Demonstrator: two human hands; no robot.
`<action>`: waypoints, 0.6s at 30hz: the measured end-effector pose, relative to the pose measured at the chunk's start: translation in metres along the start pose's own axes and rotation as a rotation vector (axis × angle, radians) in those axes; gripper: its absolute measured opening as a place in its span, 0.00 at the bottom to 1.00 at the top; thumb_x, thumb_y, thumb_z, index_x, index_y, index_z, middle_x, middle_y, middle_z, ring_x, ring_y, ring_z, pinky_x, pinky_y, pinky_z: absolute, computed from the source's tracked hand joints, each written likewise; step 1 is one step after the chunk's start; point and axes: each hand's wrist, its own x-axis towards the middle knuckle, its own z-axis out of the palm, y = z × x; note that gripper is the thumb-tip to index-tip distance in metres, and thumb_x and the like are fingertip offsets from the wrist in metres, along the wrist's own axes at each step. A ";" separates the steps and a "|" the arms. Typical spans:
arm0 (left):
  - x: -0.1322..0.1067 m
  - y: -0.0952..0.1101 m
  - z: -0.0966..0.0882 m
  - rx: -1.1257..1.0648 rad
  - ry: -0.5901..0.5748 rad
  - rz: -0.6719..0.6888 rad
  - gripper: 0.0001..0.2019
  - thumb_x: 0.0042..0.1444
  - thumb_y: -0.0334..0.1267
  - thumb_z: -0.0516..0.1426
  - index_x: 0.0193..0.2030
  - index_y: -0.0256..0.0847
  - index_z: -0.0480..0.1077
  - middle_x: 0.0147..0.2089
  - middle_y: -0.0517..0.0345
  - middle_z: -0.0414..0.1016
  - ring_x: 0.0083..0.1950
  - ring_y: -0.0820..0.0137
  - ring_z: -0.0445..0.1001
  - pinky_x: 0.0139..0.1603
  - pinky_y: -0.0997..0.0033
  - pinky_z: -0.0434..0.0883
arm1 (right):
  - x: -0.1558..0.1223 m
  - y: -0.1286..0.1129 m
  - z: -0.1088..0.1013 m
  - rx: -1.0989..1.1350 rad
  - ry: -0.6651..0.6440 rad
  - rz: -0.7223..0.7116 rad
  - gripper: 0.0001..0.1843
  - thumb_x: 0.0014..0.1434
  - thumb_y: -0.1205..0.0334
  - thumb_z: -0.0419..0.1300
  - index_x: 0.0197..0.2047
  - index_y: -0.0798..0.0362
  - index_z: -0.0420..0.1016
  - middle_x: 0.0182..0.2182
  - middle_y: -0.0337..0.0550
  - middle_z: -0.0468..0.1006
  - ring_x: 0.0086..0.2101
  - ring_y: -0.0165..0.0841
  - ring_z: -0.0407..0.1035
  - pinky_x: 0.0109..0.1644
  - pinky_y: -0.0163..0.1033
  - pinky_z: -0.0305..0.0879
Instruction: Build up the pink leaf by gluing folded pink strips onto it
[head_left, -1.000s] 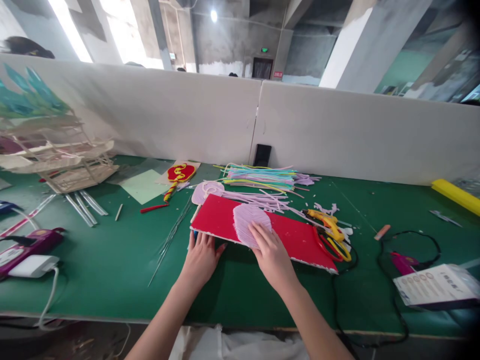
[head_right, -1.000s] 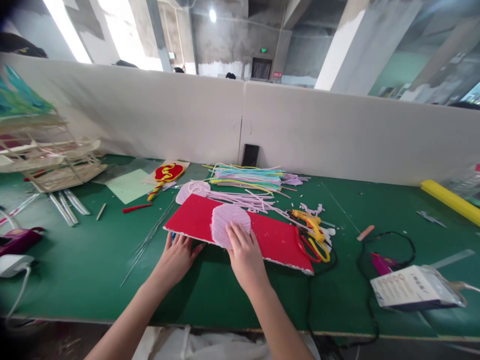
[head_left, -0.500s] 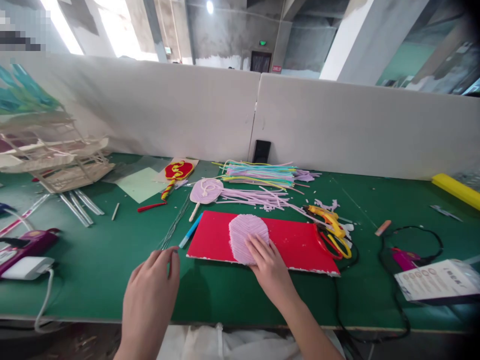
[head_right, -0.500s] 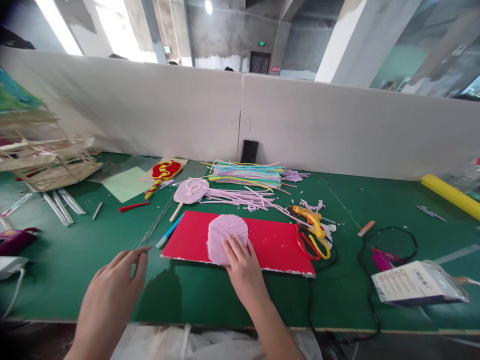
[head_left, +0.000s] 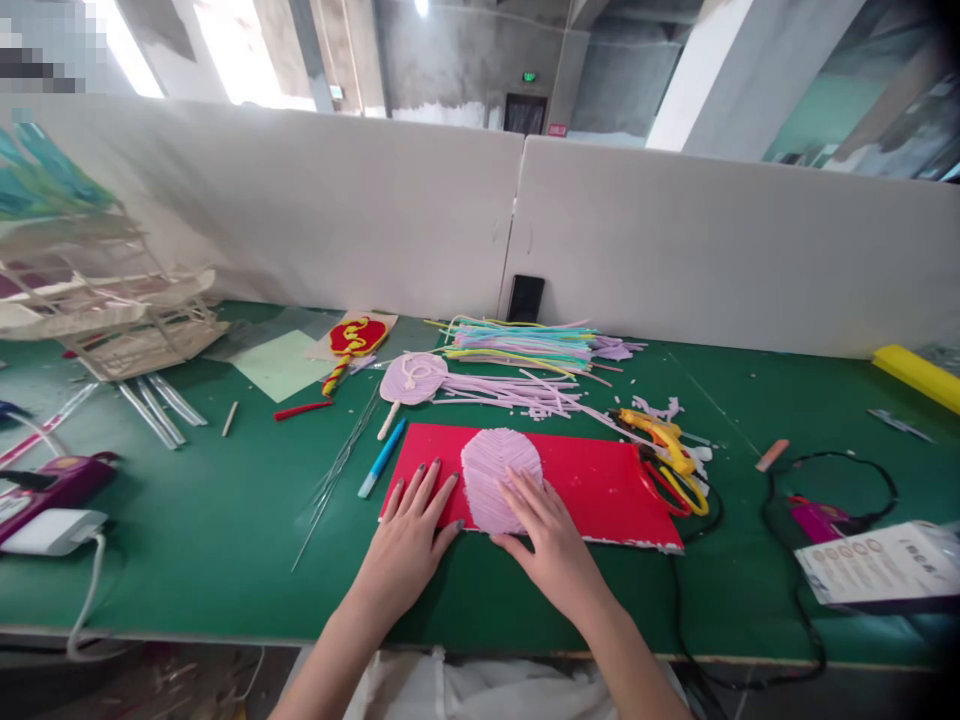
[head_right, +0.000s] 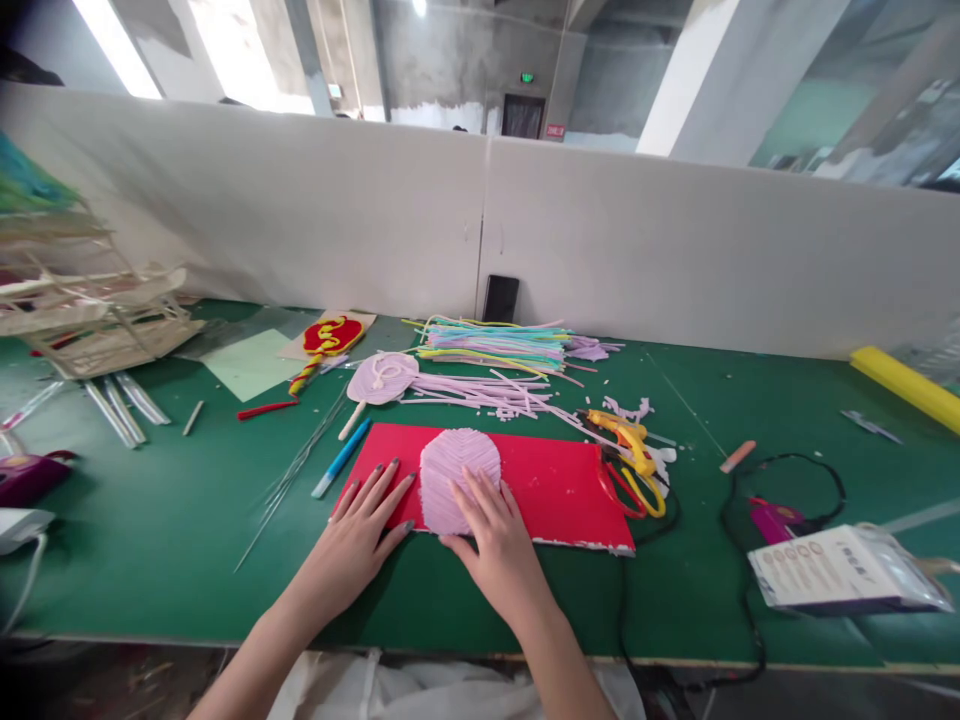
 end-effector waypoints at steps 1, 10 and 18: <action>0.001 -0.001 -0.001 0.002 -0.003 0.001 0.26 0.63 0.47 0.47 0.66 0.45 0.53 0.70 0.51 0.50 0.70 0.59 0.49 0.65 0.50 0.56 | 0.001 0.001 0.001 0.006 0.006 -0.003 0.28 0.64 0.54 0.50 0.65 0.49 0.54 0.64 0.43 0.56 0.63 0.40 0.51 0.63 0.53 0.55; 0.007 -0.009 -0.001 -0.008 -0.001 -0.004 0.25 0.63 0.48 0.46 0.66 0.45 0.54 0.70 0.50 0.50 0.70 0.58 0.48 0.65 0.49 0.56 | 0.014 -0.001 -0.009 0.086 -0.056 0.008 0.28 0.64 0.54 0.50 0.66 0.46 0.52 0.64 0.42 0.56 0.63 0.38 0.50 0.64 0.53 0.54; 0.010 -0.007 -0.003 -0.007 -0.003 -0.020 0.26 0.63 0.47 0.47 0.66 0.44 0.55 0.69 0.50 0.50 0.69 0.58 0.49 0.65 0.49 0.55 | -0.003 0.065 -0.018 -0.050 0.007 0.334 0.29 0.65 0.49 0.43 0.65 0.53 0.55 0.64 0.49 0.57 0.64 0.43 0.47 0.63 0.59 0.50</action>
